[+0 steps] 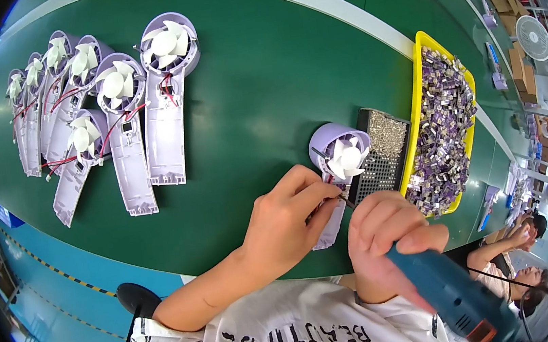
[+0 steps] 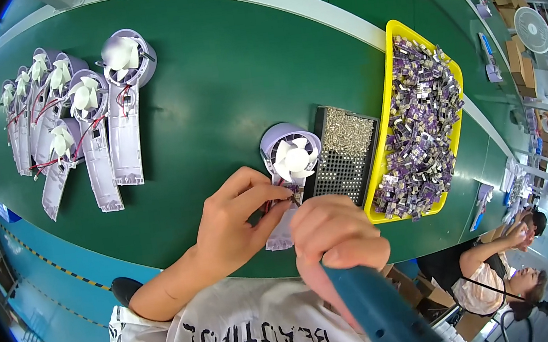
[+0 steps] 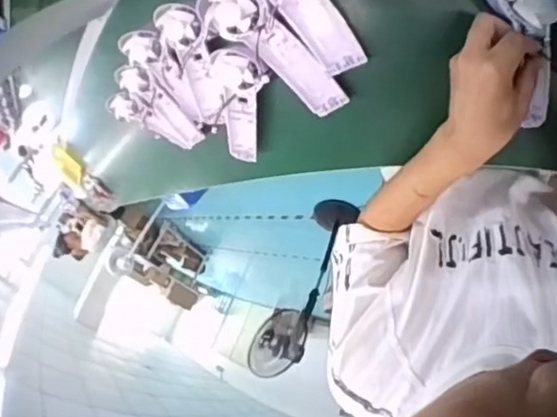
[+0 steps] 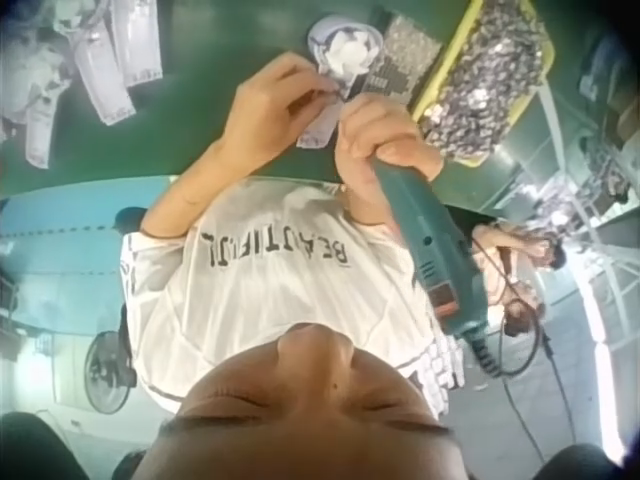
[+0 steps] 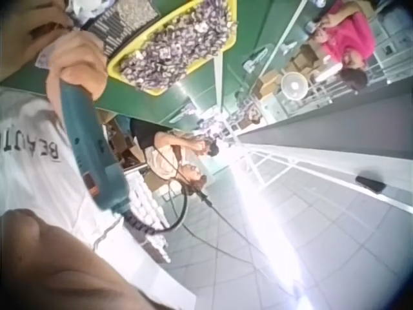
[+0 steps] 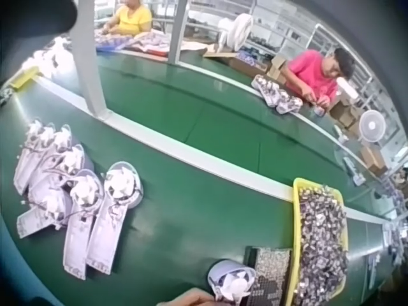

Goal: The person assembles portable fans by placing circuit boards into fan casings by hand, securing them with an electric screwdriver, and arranging the assembled fan components on the table.

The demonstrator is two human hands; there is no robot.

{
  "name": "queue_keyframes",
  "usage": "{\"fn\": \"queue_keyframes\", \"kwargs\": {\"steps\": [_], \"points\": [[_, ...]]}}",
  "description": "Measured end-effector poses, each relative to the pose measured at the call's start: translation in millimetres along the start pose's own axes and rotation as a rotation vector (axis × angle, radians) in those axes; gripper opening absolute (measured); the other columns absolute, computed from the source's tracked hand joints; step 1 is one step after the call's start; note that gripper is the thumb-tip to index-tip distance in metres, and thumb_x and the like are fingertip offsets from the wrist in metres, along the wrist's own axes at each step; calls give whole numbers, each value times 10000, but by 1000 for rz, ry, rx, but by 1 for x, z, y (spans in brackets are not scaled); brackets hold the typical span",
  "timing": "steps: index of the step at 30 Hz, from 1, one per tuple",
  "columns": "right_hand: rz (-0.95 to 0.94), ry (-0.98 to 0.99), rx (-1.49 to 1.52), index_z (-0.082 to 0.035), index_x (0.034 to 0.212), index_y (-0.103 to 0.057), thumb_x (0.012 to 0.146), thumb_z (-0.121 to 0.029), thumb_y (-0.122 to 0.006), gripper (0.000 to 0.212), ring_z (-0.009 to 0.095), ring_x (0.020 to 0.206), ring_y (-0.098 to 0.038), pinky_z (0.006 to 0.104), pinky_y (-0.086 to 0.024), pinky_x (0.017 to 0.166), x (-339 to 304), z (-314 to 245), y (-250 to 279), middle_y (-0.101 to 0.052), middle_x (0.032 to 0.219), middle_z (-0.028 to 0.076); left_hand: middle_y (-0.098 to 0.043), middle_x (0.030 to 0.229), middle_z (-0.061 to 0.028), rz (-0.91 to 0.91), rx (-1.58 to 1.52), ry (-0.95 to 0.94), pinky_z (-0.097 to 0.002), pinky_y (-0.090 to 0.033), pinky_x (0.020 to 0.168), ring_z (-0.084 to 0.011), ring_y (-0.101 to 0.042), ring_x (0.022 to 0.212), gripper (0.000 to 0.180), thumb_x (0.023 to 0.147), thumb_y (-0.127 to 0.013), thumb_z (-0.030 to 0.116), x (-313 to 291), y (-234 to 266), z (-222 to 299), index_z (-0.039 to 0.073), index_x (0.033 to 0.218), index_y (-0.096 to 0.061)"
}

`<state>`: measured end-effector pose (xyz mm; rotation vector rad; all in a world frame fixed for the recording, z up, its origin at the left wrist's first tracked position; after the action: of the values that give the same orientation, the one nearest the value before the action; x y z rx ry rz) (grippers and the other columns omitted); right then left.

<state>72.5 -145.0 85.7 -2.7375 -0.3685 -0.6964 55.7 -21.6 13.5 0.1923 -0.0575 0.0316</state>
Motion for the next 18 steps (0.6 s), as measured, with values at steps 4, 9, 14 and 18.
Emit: {"fn": "queue_keyframes", "kwargs": {"steps": [4, 9, 14, 18], "points": [[-14, 35, 116, -71, 1033, -511, 947, -136, -573, 125, 241, 542, -536, 368, -445, 508, -2, 4, 13, -590, 712, 93, -590, 867, -89, -41, 27, 37, -291, -498, 566, -188, -613, 663, 174, 776, -753, -52, -1, -7, 2, 12, 928, -698], [348, 115, 397, -61, 1013, -513, 835, -830, -468, 790, 173, 552, -468, 330, -381, 466, 1, -16, 56, -520, 732, 68, -627, 860, -122, 62, 91, -9, -317, -508, 629, -241, -632, 736, 124, 779, -707, -78, 4, 16, 1, 3, 870, -688], [641, 63, 40, -94, 906, -522, 843, -865, -339, 795, 154, 456, -406, 283, -363, 407, 41, -70, 154, -460, 626, 37, -577, 806, -25, 45, -51, 143, -212, -500, 660, -76, -554, 739, 91, 836, -700, -53, 72, 31, -20, -18, 916, -674], [465, -439, -498, -53, 994, -564, 972, -390, -605, 340, 94, 486, -475, 248, -360, 411, 65, -40, 196, -517, 667, 18, -673, 850, -35, 3, -165, 187, -227, -498, 707, -84, -614, 773, 98, 828, -693, -66, 124, 18, -27, -28, 917, -674]]}}
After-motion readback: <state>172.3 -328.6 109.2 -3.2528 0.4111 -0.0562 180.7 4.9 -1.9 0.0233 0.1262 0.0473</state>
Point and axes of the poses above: each hand's wrist, its own x-axis towards the middle knuckle, its own y-axis out of the back of the hand, z = x × y, the point moved 7 cm from there along x, towards the middle knuckle
